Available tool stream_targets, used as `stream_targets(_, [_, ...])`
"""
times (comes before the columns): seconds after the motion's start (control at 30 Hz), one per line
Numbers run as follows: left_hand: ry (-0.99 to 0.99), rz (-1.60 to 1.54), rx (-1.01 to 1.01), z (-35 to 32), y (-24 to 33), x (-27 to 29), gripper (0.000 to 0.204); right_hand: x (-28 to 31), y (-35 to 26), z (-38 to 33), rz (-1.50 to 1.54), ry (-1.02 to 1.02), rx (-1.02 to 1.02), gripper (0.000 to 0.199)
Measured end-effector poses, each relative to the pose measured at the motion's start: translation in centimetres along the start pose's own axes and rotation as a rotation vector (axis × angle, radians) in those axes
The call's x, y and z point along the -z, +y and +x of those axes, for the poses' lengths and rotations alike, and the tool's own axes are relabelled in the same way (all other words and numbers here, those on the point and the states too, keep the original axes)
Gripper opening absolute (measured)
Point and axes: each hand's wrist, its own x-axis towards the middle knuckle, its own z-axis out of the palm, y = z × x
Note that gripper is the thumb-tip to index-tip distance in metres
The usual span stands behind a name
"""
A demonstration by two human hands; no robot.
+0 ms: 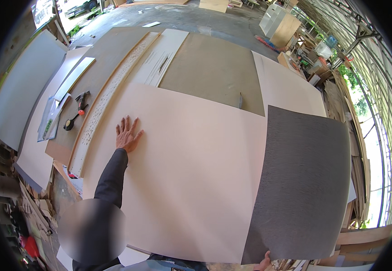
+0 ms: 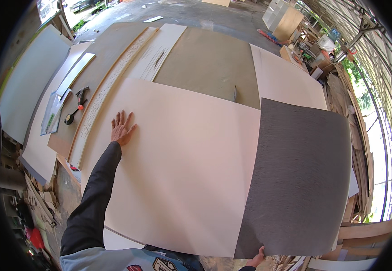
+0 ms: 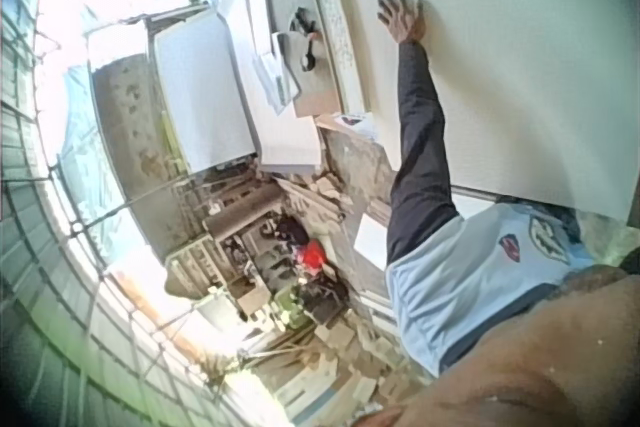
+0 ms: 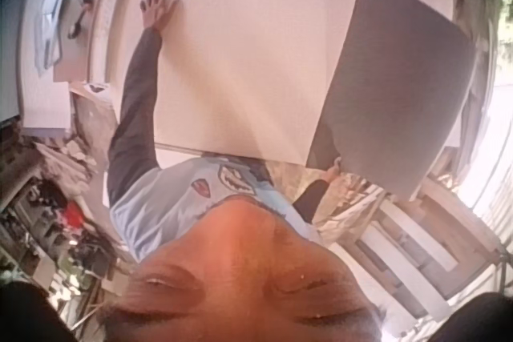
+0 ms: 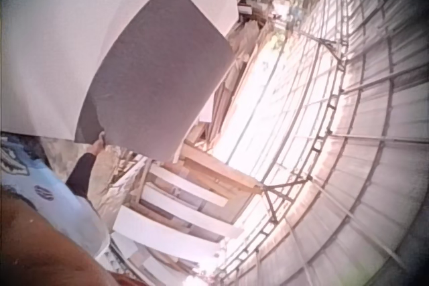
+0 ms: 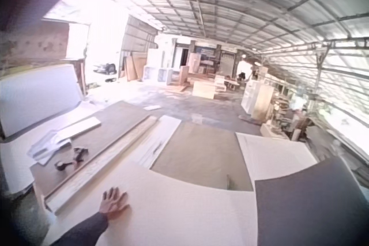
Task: The person aligns and measures large sheets of laminate veneer on a workbench. They use a measuring tape to check dimensions, hammer nails into a wooden guide board to secure it, and then reposition the veneer sheets.
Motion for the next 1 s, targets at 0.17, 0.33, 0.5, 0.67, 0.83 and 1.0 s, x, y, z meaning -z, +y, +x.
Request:
stream_targets(0.17, [0.012, -0.001, 0.000, 1.4, 0.5, 0.1, 0.067, -0.7, 0.2, 0.5, -0.003, -0.052, -0.008, 0.052])
stream_targets(0.33, [0.004, -0.008, 0.003, 2.6, 0.7, 0.0, 0.067, -2.4, -1.5, -0.5, -0.018, -0.130, -0.029, 0.057])
stream_targets(0.5, [0.000, -0.007, 0.008, 3.8, 1.2, 0.2, 0.066, -5.6, -4.0, -2.4, -0.040, -0.087, -0.048, 0.056])
stream_targets(0.67, [0.010, -0.006, 0.019, 5.3, 1.3, -0.1, 0.066, -5.8, -3.4, -0.6, 0.007, -0.093, -0.091, 0.054])
stream_targets(0.83, [0.009, 0.028, 0.005, 6.9, 2.3, -0.2, 0.065, -5.3, -0.5, 2.5, -0.016, -0.079, -0.048, 0.057])
stream_targets(1.0, [-0.001, 0.082, 0.026, 8.0, 1.8, -0.4, 0.063, -7.4, -1.3, 2.6, -0.093, -0.073, -0.147, 0.050])
